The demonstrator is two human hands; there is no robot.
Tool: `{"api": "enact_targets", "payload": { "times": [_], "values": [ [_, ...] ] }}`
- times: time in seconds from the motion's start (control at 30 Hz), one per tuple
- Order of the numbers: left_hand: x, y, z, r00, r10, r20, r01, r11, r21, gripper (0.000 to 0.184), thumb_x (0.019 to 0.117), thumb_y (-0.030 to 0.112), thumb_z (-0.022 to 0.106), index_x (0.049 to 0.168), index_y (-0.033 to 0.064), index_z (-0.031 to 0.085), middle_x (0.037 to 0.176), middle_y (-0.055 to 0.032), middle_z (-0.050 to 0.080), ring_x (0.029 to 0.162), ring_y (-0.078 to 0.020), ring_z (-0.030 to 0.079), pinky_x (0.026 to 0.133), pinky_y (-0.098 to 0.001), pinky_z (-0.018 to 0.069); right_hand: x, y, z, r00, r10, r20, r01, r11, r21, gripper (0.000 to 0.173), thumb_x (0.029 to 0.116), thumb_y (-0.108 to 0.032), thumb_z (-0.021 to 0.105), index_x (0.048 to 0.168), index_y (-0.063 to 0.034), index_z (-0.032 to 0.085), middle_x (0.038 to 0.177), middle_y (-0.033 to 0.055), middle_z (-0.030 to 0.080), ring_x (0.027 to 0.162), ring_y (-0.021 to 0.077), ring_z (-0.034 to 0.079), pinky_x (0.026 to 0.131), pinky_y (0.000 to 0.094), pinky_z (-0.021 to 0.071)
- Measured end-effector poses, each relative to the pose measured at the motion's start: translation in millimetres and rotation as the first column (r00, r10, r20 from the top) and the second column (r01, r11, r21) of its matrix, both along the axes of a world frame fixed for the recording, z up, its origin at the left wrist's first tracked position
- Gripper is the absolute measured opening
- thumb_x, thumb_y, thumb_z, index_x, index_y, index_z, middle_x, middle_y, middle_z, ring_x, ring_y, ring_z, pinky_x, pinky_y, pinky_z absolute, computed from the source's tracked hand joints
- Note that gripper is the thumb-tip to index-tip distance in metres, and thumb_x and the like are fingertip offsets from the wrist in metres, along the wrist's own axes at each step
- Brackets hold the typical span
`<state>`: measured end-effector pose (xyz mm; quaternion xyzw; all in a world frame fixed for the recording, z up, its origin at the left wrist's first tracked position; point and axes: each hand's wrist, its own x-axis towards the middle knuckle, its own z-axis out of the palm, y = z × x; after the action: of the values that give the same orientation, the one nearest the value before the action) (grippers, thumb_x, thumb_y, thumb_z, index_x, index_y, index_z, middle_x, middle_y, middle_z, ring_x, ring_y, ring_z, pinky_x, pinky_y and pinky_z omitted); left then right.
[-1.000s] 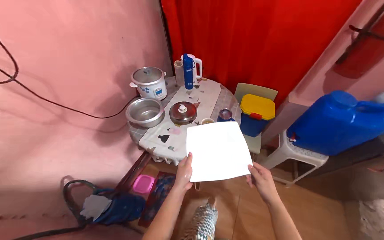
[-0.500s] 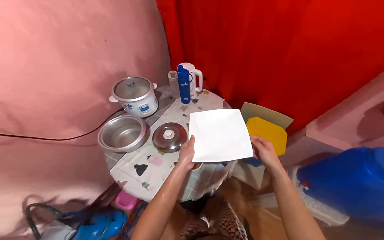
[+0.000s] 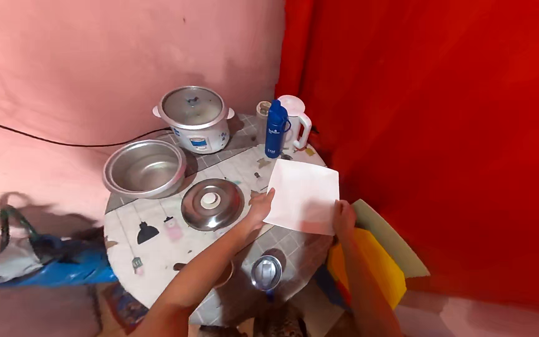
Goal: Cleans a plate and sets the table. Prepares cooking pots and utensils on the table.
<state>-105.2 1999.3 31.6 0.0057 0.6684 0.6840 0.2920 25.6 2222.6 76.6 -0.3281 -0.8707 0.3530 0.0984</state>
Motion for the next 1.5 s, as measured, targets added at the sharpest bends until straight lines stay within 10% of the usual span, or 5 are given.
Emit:
{"api": "enact_targets", "payload": {
  "times": [0.5,0.9,1.1,1.37,1.5],
  "values": [
    [-75.8,52.0,-97.0,0.991,-0.084,-0.107,0.024,0.881,-0.473,0.053,0.1116,0.039,0.039,0.109,-0.0059,0.067,0.097,-0.0211,0.068,0.090,-0.0278,0.067,0.088,-0.0484,0.0522,-101.8,72.5,-147.3,0.993,0.088,-0.077,-0.085,0.996,0.030,0.037,0.1097,-0.019,0.046,0.119,0.0120,0.065,0.101,0.0299,0.071,0.094,0.0418,0.071,0.089,0.0560,0.0550],
    [-104.0,62.5,-93.4,0.956,-0.292,0.029,0.213,0.622,-0.753,0.065,0.1092,0.053,0.034,0.110,-0.0040,0.067,0.105,-0.0255,0.068,0.104,-0.0404,0.067,0.092,-0.0607,0.0495,-133.3,89.5,-165.9,0.983,0.140,-0.116,-0.142,0.990,-0.010,0.030,0.1074,-0.011,0.050,0.115,0.0131,0.066,0.106,0.0293,0.070,0.097,0.0382,0.070,0.092,0.0510,0.0551],
    [-114.2,34.0,-54.4,0.935,-0.342,0.092,0.281,0.558,-0.781,0.055,0.1064,0.050,0.045,0.140,0.0085,0.059,0.123,-0.0223,0.068,0.118,-0.0403,0.064,0.101,-0.0635,0.0475,-127.1,81.2,-141.6,0.988,0.096,-0.125,-0.080,0.989,0.123,0.035,0.1074,-0.018,0.052,0.129,0.0076,0.063,0.114,0.0275,0.069,0.102,0.0388,0.069,0.093,0.0524,0.0560],
    [-187.9,-92.5,32.4,0.939,0.164,-0.304,-0.328,0.701,-0.634,0.041,0.1072,0.033,0.053,0.119,-0.0042,0.066,0.097,-0.0213,0.072,0.086,-0.0320,0.071,0.086,-0.0526,0.0564,-196.9,-30.6,-88.7,0.727,0.362,-0.583,-0.472,0.881,-0.042,0.024,0.0972,-0.005,0.060,0.110,0.0135,0.067,0.087,0.0178,0.071,0.068,0.0099,0.066,0.064,0.0241,0.0570],
    [-258.6,-151.7,39.2,0.770,0.515,-0.376,-0.634,0.678,-0.371,0.052,0.1077,0.043,0.048,0.133,-0.0020,0.056,0.118,-0.0259,0.064,0.100,-0.0370,0.066,0.084,-0.0561,0.0545,-299.3,-107.5,-52.5,0.716,0.446,-0.538,-0.666,0.669,-0.331,0.033,0.1016,-0.010,0.059,0.125,0.0129,0.060,0.097,0.0208,0.071,0.078,0.0172,0.070,0.072,0.0322,0.0595]
  ]
}}
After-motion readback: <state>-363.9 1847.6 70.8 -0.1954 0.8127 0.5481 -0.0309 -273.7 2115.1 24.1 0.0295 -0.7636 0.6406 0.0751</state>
